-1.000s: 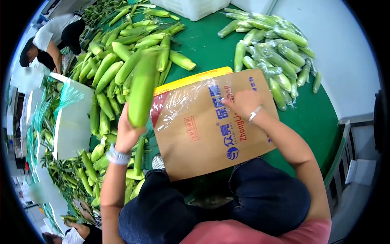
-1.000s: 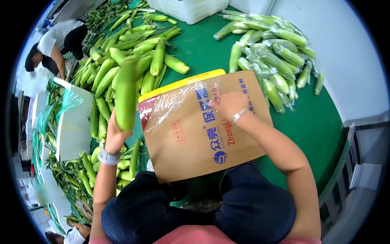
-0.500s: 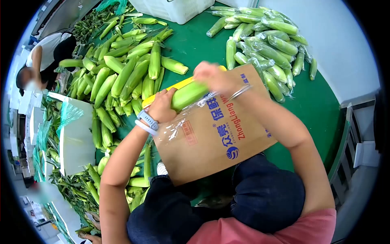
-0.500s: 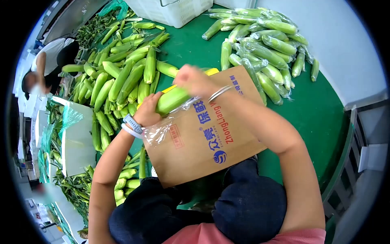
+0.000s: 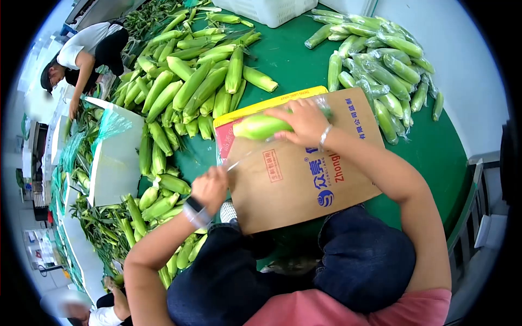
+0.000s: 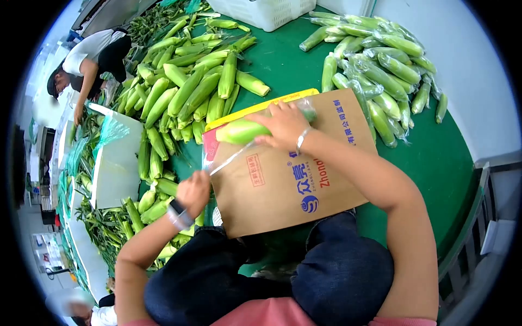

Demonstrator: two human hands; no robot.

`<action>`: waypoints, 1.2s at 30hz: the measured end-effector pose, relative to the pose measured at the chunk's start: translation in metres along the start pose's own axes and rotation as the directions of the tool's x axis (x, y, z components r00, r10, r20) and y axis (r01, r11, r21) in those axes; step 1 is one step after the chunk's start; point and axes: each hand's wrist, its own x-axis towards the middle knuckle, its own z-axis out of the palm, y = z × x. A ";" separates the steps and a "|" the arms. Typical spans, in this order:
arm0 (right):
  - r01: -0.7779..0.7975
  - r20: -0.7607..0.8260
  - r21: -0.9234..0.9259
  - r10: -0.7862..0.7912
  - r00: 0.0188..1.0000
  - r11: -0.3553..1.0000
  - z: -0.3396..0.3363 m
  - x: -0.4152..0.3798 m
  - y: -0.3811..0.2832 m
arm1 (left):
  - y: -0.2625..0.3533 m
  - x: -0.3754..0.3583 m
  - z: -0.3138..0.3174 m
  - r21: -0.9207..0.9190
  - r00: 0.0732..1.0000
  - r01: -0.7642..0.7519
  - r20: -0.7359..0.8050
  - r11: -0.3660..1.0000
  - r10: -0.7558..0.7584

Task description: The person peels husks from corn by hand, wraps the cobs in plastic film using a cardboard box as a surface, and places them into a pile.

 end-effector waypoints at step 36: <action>-0.402 0.420 0.033 0.352 0.836 0.915 0.004 0.032 0.048 | -0.004 0.016 -0.001 -0.773 -0.094 -0.126 0.633 0.622 0.768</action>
